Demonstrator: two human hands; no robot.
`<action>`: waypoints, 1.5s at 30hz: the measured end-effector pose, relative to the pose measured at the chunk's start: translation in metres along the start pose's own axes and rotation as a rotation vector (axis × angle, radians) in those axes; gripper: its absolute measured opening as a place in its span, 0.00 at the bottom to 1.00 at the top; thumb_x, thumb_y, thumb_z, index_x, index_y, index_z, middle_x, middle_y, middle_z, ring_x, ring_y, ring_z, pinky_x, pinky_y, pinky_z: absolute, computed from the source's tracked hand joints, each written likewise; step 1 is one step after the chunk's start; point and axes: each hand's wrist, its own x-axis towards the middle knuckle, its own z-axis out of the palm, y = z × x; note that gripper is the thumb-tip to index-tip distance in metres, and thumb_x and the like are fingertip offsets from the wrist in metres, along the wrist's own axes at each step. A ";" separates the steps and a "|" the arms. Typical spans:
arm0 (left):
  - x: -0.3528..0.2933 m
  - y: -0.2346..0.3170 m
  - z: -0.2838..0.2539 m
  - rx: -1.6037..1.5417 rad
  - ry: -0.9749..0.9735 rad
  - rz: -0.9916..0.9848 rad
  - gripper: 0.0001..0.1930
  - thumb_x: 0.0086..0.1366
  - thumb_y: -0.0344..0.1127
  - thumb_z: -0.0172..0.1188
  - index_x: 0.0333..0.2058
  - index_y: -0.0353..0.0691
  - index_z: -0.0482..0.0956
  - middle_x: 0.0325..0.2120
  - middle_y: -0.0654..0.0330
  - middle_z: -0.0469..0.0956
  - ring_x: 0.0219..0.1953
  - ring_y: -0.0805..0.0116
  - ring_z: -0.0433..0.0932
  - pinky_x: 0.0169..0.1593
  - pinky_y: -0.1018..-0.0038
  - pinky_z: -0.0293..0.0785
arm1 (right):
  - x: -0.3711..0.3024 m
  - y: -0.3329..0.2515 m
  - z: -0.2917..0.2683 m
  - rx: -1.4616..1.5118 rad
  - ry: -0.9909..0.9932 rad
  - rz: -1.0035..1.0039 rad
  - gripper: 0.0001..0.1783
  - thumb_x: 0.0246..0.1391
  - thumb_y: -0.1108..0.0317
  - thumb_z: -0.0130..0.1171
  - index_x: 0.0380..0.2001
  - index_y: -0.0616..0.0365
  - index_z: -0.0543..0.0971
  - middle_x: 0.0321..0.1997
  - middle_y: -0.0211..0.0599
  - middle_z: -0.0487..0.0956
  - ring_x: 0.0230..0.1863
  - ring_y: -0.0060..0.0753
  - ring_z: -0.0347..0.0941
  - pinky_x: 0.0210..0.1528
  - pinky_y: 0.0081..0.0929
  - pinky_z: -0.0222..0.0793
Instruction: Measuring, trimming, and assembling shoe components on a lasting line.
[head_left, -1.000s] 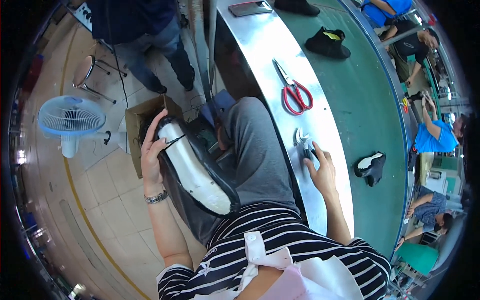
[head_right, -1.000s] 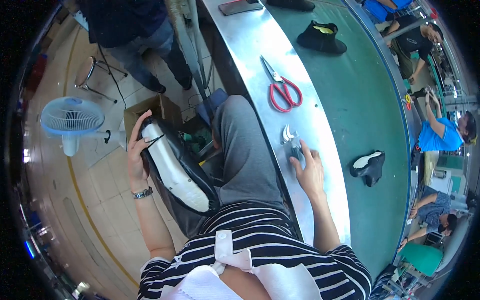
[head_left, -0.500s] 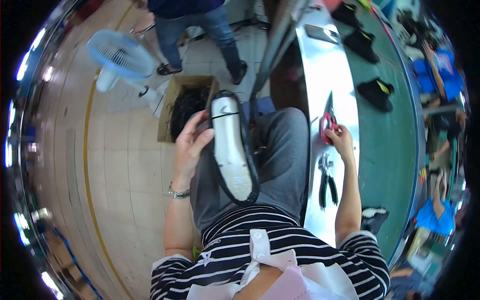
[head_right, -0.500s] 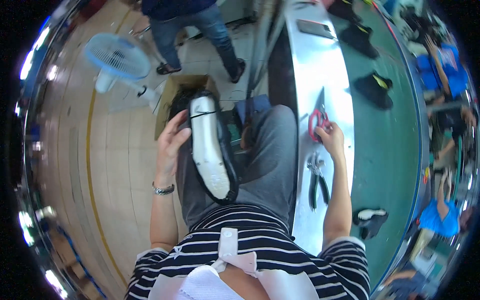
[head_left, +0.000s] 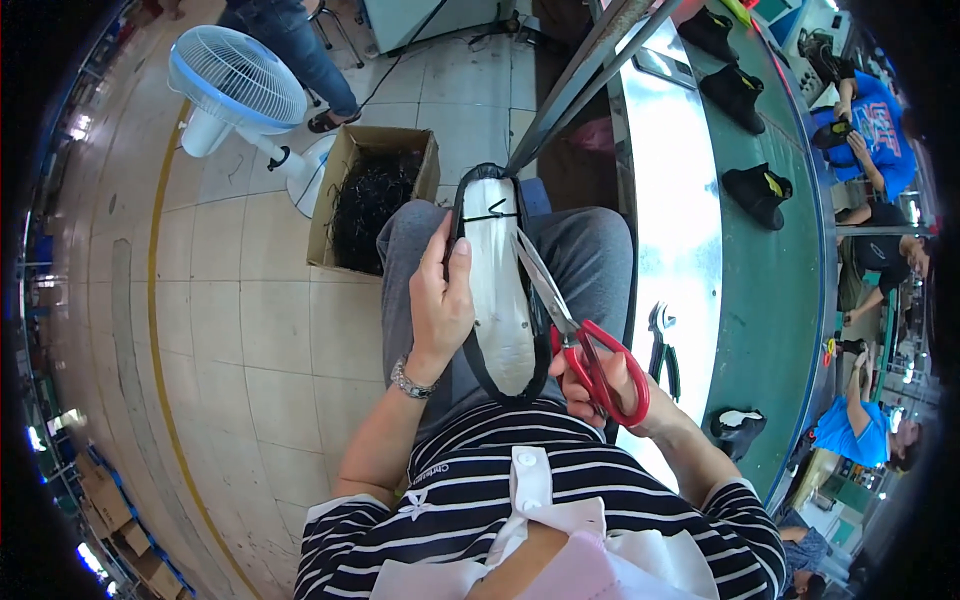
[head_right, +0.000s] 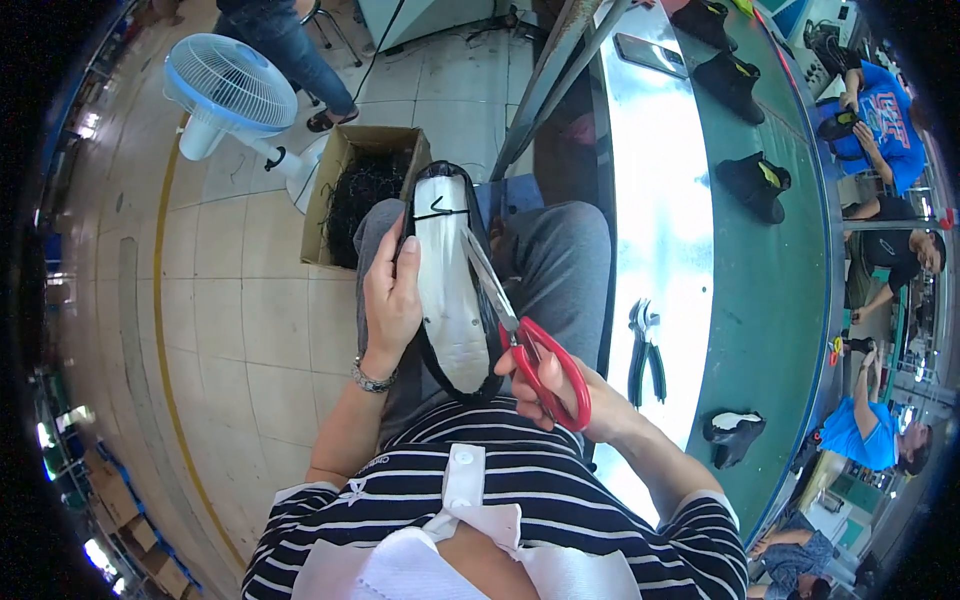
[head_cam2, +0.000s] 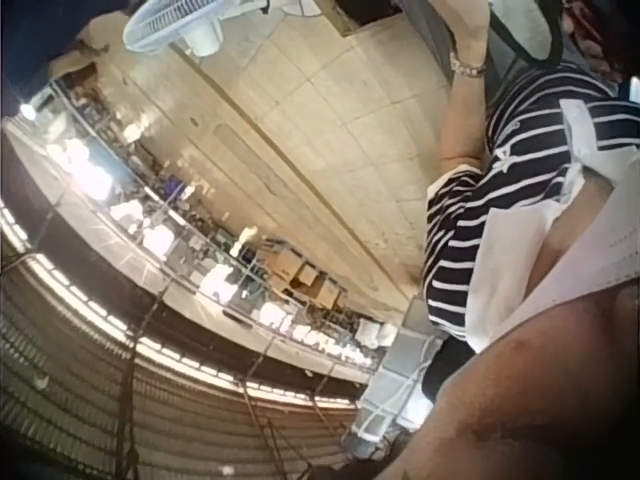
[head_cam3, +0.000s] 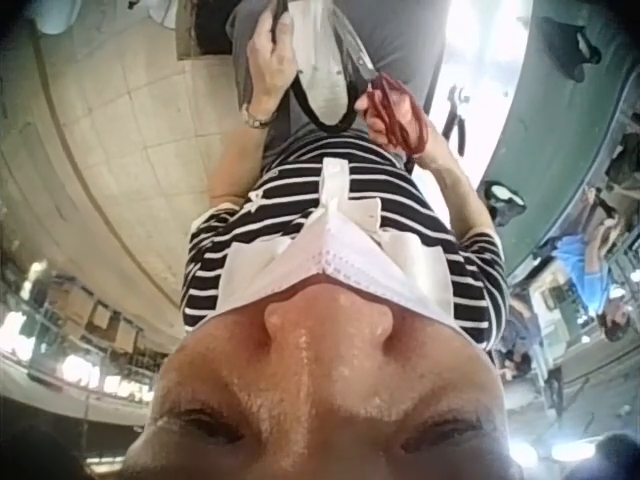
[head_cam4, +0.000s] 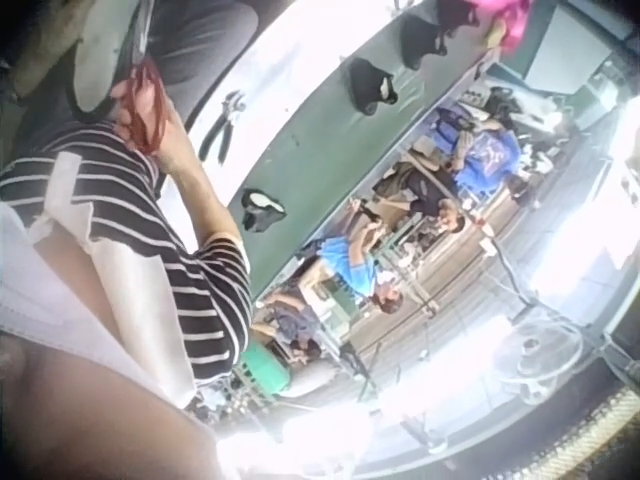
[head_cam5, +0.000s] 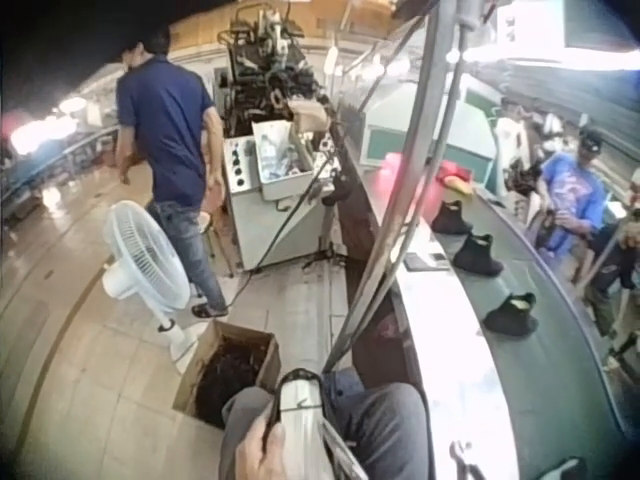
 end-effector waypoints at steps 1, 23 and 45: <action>0.000 0.002 0.000 -0.008 -0.001 -0.004 0.23 0.71 0.41 0.49 0.58 0.29 0.67 0.45 0.44 0.78 0.46 0.62 0.77 0.51 0.71 0.70 | 0.004 -0.001 0.003 -0.004 0.007 0.004 0.44 0.50 0.28 0.53 0.50 0.61 0.70 0.26 0.22 0.67 0.26 0.15 0.68 0.23 0.12 0.63; 0.035 0.026 0.012 0.692 0.124 0.803 0.06 0.60 0.27 0.61 0.34 0.32 0.81 0.41 0.57 0.81 0.54 0.55 0.74 0.60 0.59 0.64 | -0.010 0.010 -0.061 -1.085 1.205 -0.291 0.20 0.49 0.56 0.67 0.37 0.63 0.79 0.21 0.37 0.76 0.22 0.28 0.73 0.28 0.28 0.69; 0.119 -0.089 -0.105 1.199 0.187 0.376 0.29 0.70 0.39 0.51 0.64 0.29 0.57 0.64 0.40 0.57 0.65 0.50 0.60 0.66 0.63 0.56 | -0.033 0.092 -0.172 -1.069 1.505 -0.391 0.22 0.50 0.68 0.63 0.50 0.60 0.76 0.53 0.52 0.74 0.55 0.52 0.70 0.56 0.40 0.66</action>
